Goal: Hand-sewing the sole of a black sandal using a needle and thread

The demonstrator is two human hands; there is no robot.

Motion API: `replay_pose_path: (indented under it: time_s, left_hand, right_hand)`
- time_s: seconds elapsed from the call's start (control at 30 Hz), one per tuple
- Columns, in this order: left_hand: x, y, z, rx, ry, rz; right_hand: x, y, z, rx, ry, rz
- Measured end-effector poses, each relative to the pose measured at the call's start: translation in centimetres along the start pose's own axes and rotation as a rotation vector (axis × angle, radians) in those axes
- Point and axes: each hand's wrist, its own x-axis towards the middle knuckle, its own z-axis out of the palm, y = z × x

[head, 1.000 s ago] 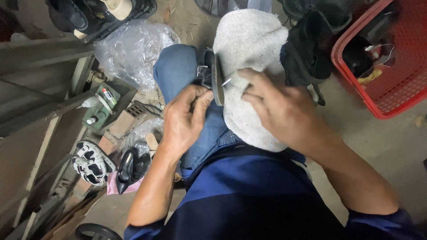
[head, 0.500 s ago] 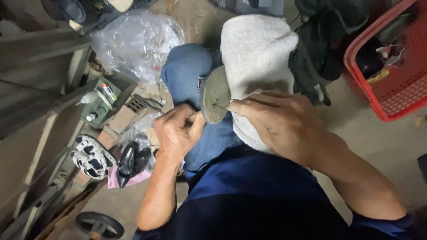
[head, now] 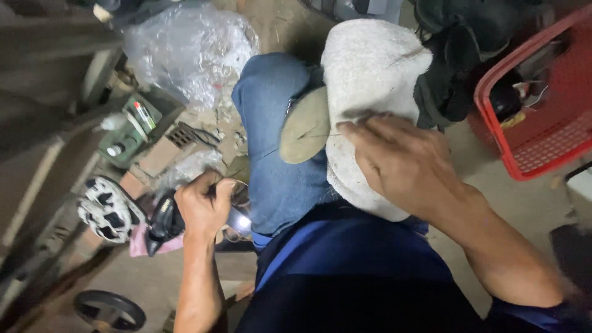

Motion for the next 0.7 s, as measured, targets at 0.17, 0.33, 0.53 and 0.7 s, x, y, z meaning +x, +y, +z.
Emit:
replay_pose_path:
  time_s: [0.17, 0.33, 0.53, 0.7]
  left_hand:
    - [1.7, 5.3, 0.9, 0.003, -0.062, 0.176]
    - [3.4, 8.6, 0.4, -0.274, -0.298, -0.05]
    - [3.5, 8.3, -0.6, -0.654, -0.416, -0.085]
    - [2.4, 9.1, 0.7, -0.658, -0.243, 0.031]
  right_hand:
    - [-2.8, -1.8, -1.5, 0.229, -0.048, 0.177]
    - [-3.3, -2.3, -3.7, 0.353, -0.042, 0.226]
    - [-5.2, 1.2, -1.9, 1.164, 0.092, 0.131]
    - [-3.2, 1.1, -1.7, 0.91, 0.096, 0.146]
